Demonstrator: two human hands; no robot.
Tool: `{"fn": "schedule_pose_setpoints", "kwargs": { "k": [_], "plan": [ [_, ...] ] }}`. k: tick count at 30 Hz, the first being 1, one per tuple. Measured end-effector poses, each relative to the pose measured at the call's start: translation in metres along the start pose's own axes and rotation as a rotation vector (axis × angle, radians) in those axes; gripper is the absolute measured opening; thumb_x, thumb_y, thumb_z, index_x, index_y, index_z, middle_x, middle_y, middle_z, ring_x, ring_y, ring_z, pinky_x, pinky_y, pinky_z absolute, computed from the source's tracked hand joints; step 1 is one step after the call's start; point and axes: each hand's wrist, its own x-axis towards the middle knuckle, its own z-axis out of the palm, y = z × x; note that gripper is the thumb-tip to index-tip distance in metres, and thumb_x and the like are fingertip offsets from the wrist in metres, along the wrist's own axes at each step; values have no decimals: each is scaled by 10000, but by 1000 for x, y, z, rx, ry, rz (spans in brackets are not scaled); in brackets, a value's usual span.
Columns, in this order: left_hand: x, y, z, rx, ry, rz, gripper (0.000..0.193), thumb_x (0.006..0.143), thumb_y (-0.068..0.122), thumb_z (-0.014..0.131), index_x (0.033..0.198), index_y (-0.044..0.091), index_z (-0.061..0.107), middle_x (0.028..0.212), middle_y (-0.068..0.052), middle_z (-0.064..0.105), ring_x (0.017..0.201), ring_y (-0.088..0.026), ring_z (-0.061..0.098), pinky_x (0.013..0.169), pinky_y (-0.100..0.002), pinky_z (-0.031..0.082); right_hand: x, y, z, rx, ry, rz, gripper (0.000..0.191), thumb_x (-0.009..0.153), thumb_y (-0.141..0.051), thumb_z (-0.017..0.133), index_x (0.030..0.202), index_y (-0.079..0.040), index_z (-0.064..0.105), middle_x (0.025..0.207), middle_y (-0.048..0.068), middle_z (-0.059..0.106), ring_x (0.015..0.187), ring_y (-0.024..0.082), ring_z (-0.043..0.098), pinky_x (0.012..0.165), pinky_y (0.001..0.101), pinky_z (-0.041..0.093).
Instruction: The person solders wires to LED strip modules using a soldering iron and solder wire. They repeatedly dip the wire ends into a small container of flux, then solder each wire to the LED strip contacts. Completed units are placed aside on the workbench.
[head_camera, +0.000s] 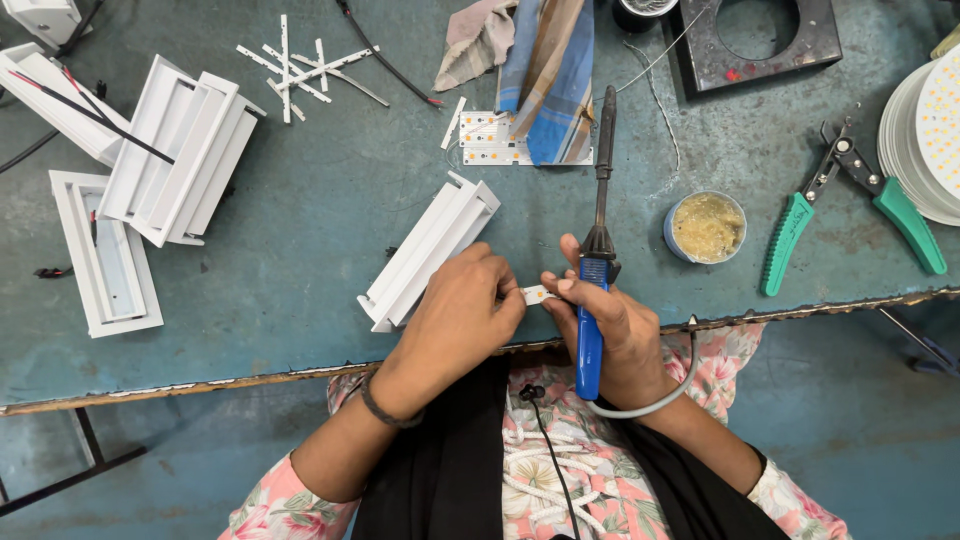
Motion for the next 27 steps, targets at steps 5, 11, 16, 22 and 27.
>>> {"fn": "schedule_pose_setpoints", "kwargs": {
  "k": [5, 11, 16, 22, 27],
  "plan": [
    [1, 0, 0, 7, -10, -9, 150, 821, 115, 646, 735, -6, 668, 802, -185, 625, 783, -391, 641, 721, -491, 506, 0, 1, 1, 1, 2, 2, 479, 914, 32, 770, 1232, -77, 429, 1384, 301, 605, 1081, 299, 763, 875, 350, 642],
    [0, 2, 1, 1, 13, -30, 143, 812, 104, 638, 736, -16, 654, 818, -188, 624, 780, -395, 635, 715, -492, 501, 0, 1, 1, 5, 0, 9, 477, 910, 35, 770, 1229, -80, 435, 1379, 293, 612, 1074, 293, 767, 863, 344, 644],
    [2, 0, 1, 18, -14, -12, 142, 808, 109, 645, 725, -6, 663, 797, -185, 624, 789, -392, 636, 724, -489, 502, 0, 2, 1, 11, 5, 7, 477, 914, 40, 769, 1231, -76, 432, 1377, 291, 615, 1071, 290, 768, 873, 349, 644],
    [3, 0, 2, 27, -8, -9, 142, 809, 101, 644, 718, -8, 662, 795, -184, 625, 789, -390, 639, 725, -491, 500, 1, 1, 0, 7, 3, 12, 476, 916, 44, 768, 1232, -78, 434, 1368, 297, 621, 1069, 291, 770, 850, 349, 643],
    [3, 2, 3, 31, 0, -5, 129, 807, 91, 643, 733, -14, 662, 806, -190, 627, 786, -397, 639, 724, -493, 504, -1, 2, 0, 18, 8, 2, 482, 919, 45, 763, 1249, -78, 434, 1357, 302, 623, 1078, 303, 764, 862, 358, 643]
  ]
}}
